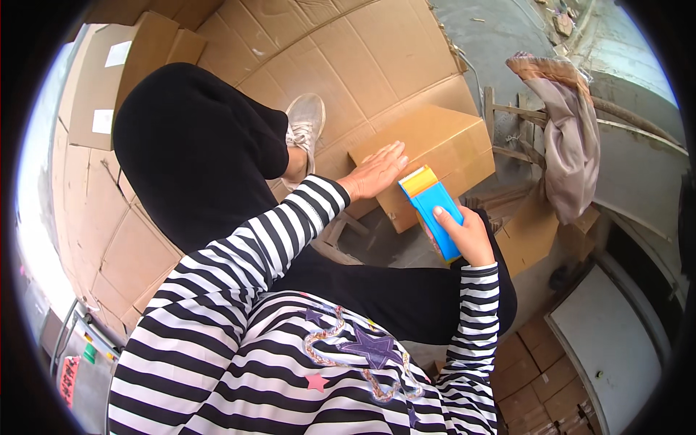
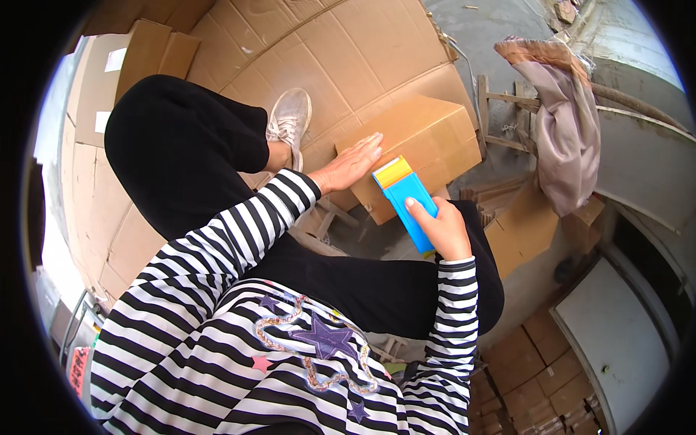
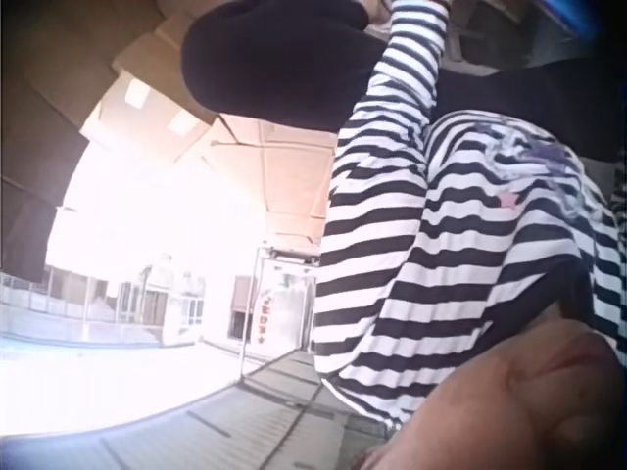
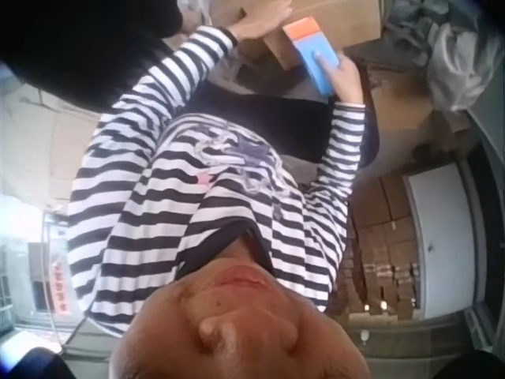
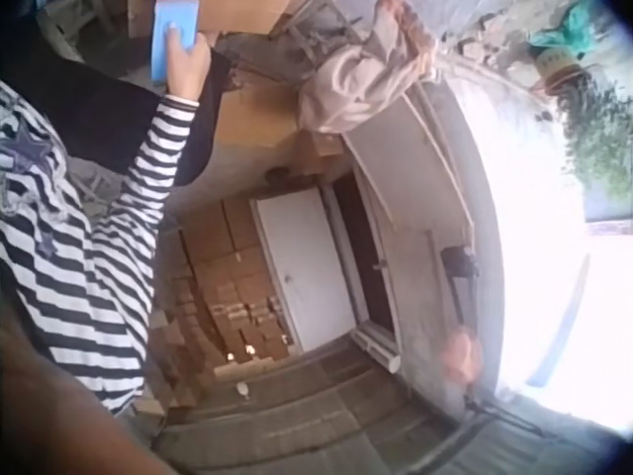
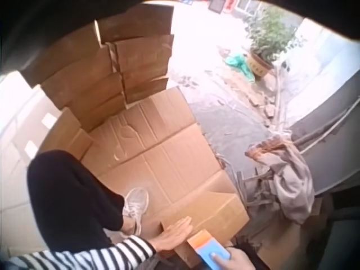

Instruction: Assembling and sealing cardboard boxes with a tape dispenser.

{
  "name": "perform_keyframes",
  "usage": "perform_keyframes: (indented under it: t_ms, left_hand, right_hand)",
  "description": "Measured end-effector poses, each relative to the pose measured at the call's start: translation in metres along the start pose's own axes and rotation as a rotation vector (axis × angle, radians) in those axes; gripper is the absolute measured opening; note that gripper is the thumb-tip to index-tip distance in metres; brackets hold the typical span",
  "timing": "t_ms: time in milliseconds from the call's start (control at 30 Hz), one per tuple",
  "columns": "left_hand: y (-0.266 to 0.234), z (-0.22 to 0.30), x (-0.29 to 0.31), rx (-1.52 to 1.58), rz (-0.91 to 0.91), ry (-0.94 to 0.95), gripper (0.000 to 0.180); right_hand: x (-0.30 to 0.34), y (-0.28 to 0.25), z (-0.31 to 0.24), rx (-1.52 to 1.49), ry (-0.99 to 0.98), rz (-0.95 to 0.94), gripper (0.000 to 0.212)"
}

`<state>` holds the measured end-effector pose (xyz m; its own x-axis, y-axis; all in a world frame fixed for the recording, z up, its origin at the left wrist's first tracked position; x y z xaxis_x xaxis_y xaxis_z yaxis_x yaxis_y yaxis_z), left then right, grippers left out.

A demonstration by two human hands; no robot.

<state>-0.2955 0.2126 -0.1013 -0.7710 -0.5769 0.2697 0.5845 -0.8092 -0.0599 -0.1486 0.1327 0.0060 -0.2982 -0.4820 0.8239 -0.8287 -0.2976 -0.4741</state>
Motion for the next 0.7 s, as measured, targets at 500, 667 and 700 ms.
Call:
perform_keyframes:
  t_ms: [500,667,700]
  left_hand:
    - [0.092,0.101,0.103,-0.775,-0.7,1.62,0.02]
    - [0.106,0.06,0.085,-0.804,-0.923,1.63,0.038]
    - [0.107,0.056,0.085,-0.884,-0.914,1.643,0.04]
  right_hand:
    - [-0.016,0.005,-0.005,0.024,-0.039,-0.113,0.063]
    - [-0.019,0.005,-0.007,0.035,-0.064,-0.104,0.064]
    - [-0.014,0.007,-0.009,0.04,-0.067,-0.091,0.064]
Point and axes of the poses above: each hand's wrist, its own x-axis away from the middle knuckle, its own y-axis out of the palm, z = x × y, the point moved 10 cm from there along -x, towards the middle knuckle, and after that the axes turned 8 degrees about y, right-handed, at the moved point
